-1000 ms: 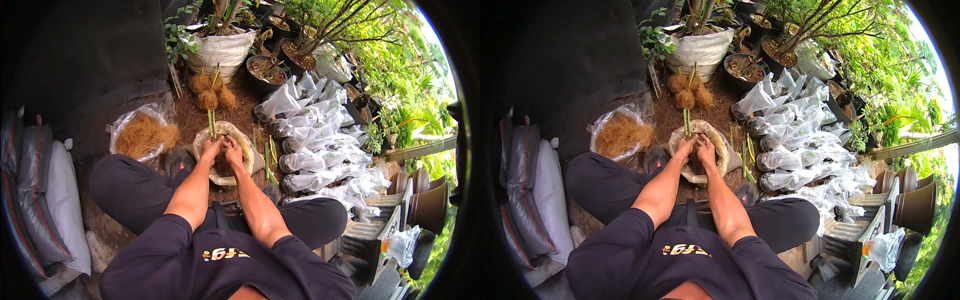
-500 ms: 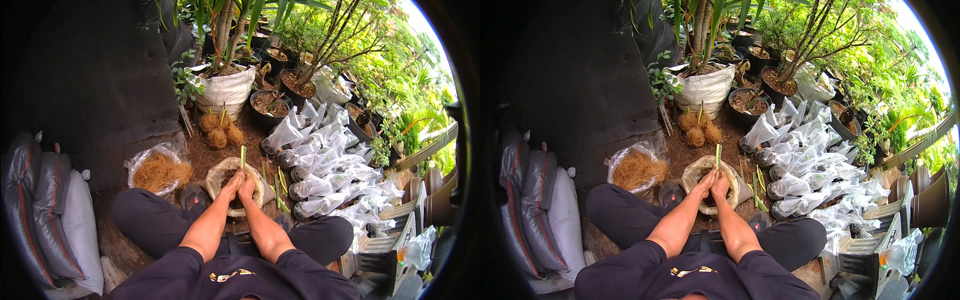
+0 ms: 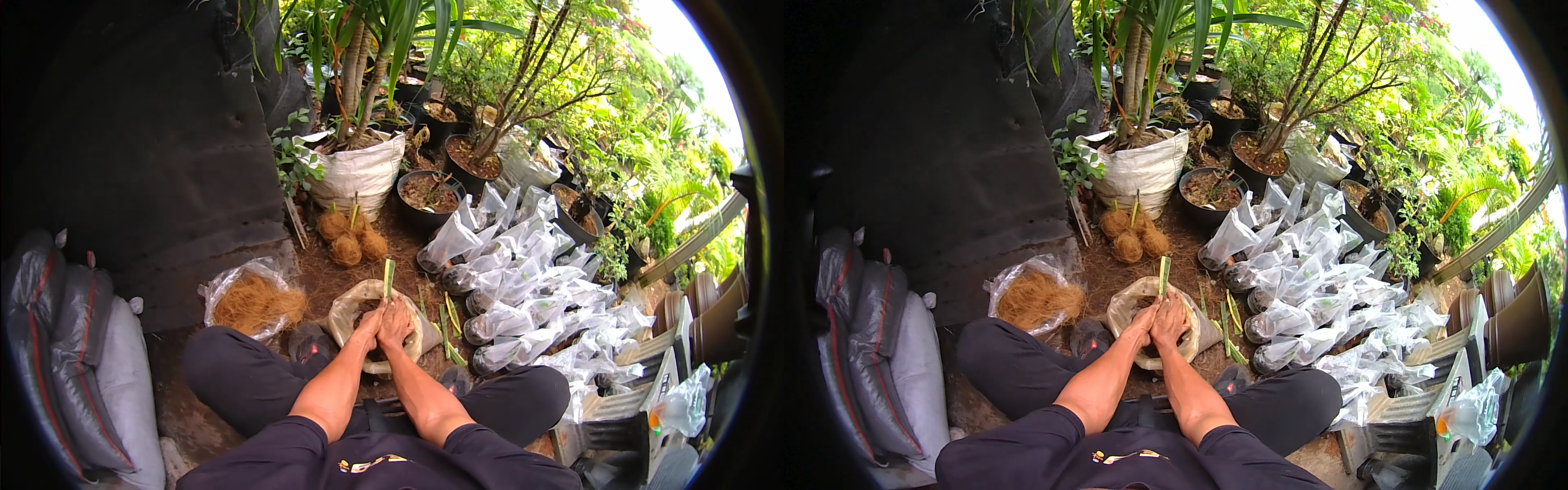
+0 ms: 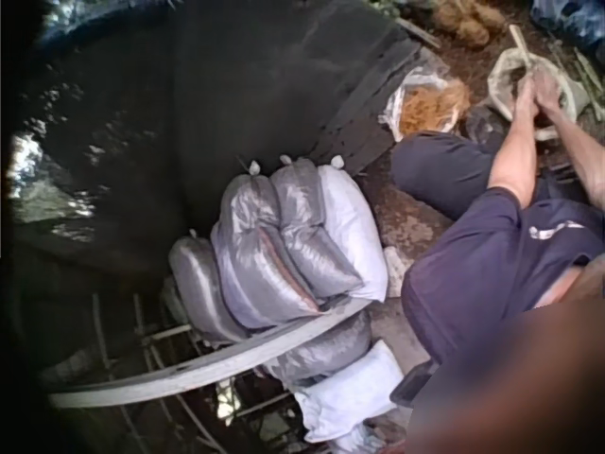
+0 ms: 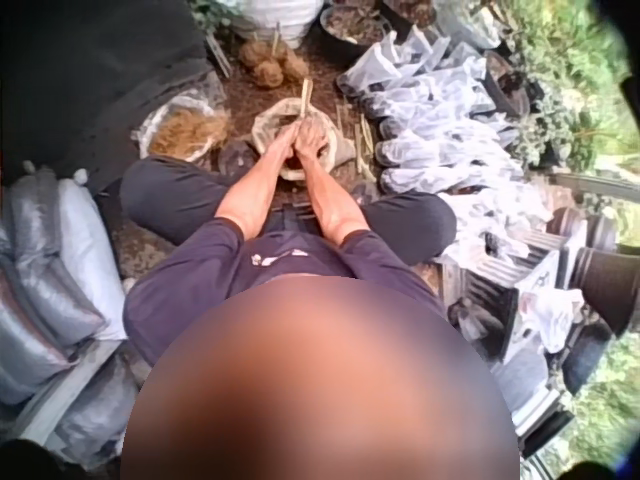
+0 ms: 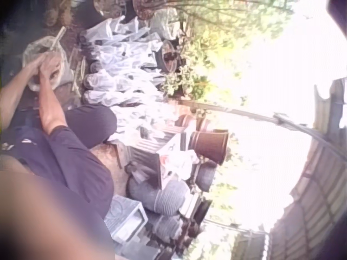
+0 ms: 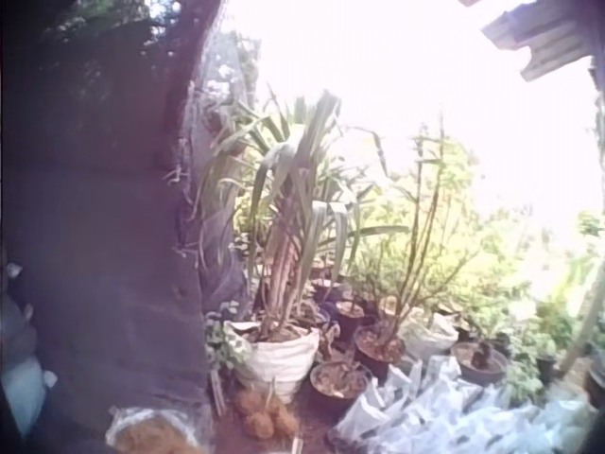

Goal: The person prepares a small planting bag with soil, inserts a green plant cutting, and packs soil around it. The person handles coconut coir and soil by hand while seated on the ground.

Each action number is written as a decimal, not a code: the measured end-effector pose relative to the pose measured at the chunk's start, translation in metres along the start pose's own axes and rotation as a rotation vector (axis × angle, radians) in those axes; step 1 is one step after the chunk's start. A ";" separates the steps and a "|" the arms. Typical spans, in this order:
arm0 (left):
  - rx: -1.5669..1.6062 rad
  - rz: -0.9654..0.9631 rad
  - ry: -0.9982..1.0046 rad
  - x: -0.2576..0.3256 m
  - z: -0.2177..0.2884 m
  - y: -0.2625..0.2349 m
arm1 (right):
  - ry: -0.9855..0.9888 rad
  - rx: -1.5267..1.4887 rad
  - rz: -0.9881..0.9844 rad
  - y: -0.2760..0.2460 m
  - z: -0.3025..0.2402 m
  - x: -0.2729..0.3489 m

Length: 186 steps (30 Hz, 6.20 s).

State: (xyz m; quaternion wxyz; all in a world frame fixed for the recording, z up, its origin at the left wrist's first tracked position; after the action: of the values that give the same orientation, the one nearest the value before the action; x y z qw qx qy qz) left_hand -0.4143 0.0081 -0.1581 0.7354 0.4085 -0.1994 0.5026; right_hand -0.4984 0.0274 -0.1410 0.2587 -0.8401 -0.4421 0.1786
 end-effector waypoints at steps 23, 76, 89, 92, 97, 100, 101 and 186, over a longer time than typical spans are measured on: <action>-0.224 0.176 -0.016 -0.013 0.013 -0.022 | 0.732 -0.998 -0.595 0.025 -0.001 -0.005; -0.073 0.175 0.257 -0.028 -0.002 -0.044 | 0.438 -0.273 -0.725 0.018 0.013 0.007; 0.031 0.132 0.148 -0.015 0.008 -0.021 | 0.392 -0.328 -0.413 0.012 0.005 0.018; -0.184 0.079 0.014 -0.015 -0.007 -0.015 | 0.499 -0.261 -0.271 0.000 0.013 0.023; 0.190 -0.019 0.153 -0.043 -0.012 -0.027 | 0.371 -0.462 -0.325 0.007 0.001 0.015; 0.291 -0.051 0.113 -0.056 -0.017 -0.037 | 0.309 -0.339 -0.232 0.025 -0.001 0.012; 0.266 -0.115 0.114 -0.057 -0.018 -0.032 | 0.243 -0.432 -0.142 0.024 -0.001 0.009; 0.375 -0.035 0.173 -0.037 0.005 -0.013 | 0.165 -0.332 -0.075 0.006 -0.001 -0.008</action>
State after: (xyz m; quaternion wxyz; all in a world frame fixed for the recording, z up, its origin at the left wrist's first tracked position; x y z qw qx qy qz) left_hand -0.4170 -0.0195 -0.1866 0.6693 0.4970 -0.0314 0.5514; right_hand -0.4983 0.0172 -0.1434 0.1581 -0.8660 -0.4738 0.0241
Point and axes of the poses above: each hand's wrist, its own x-axis away from the middle knuckle, its own y-axis out of the palm, z = x × y, the point moved 7 cm from there along -x, towards the middle knuckle, and after that the axes turned 6 degrees about -z, right-handed, at the moved point
